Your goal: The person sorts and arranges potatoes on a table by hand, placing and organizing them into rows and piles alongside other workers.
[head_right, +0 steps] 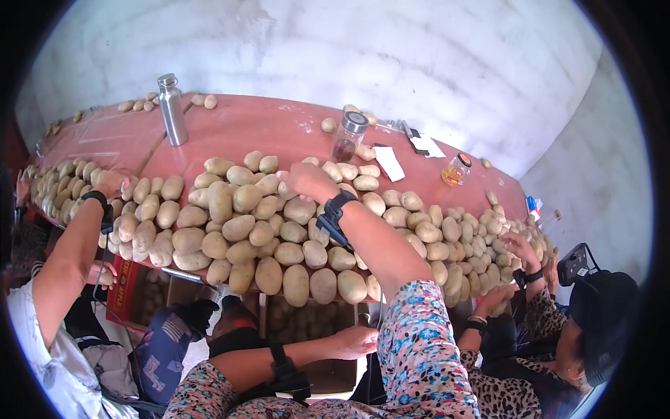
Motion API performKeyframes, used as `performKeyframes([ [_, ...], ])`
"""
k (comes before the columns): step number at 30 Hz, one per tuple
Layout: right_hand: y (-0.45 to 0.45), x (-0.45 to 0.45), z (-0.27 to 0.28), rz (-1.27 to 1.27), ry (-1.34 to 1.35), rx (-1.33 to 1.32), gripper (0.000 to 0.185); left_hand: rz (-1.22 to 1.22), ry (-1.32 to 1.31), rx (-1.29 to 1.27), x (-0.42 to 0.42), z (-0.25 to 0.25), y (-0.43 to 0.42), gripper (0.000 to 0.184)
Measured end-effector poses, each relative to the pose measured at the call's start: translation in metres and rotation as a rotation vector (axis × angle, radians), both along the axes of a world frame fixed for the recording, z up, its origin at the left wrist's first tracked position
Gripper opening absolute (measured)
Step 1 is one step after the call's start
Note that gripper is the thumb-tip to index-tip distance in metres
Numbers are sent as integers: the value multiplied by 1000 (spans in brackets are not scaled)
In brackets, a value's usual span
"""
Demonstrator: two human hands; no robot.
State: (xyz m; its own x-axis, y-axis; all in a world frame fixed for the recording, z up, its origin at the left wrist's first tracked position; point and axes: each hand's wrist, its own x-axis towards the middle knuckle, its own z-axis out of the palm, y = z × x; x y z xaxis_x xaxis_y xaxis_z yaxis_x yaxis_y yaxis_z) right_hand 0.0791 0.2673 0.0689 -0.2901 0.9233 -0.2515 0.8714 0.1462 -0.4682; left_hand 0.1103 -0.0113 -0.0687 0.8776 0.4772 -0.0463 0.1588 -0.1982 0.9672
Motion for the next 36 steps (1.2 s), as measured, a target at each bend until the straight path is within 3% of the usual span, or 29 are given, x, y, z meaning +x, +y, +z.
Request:
performKeyframes([
  [2,11,-1,4,36,-281,257,41,13,-33,77,-3,-4,-4,19],
  [4,23,-1,7,34,-268,262,38,26,-62,152,-7,-8,-5,17],
  [7,43,-6,2,70,-197,266,36,-65,118,432,-28,10,-3,20],
  [12,91,-33,-30,205,-110,305,51,-210,249,373,-32,10,6,22],
  [13,91,-40,-27,214,-42,277,54,-26,7,404,-28,-11,-1,20],
  [14,91,-47,-24,220,24,247,58,156,-238,430,-30,-13,-3,28],
  [16,93,-58,-16,252,59,132,63,220,-329,427,-30,-19,-4,30],
  [18,92,-71,-9,283,96,19,69,176,-259,307,-41,-8,0,30],
  [20,92,-86,-6,367,-211,-1,64,161,-232,332,-41,-16,0,30],
  [24,111,-95,-37,355,-250,51,62,46,-199,273,-53,-27,-7,28],
  [27,121,-91,-50,307,-267,150,54,89,-279,309,-56,-26,-10,29],
  [29,120,-88,-51,304,-190,211,32,53,-268,312,-48,-47,-14,31],
  [30,118,-83,-48,306,-197,211,32,29,-255,316,-46,-48,-12,32],
  [32,110,-66,-42,170,208,260,18,-18,-230,323,-43,-52,-7,34],
  [35,99,-46,-3,41,207,248,12,-287,48,147,-71,38,14,39],
  [36,92,-36,4,38,196,246,12,-291,37,146,-69,34,11,39],
])
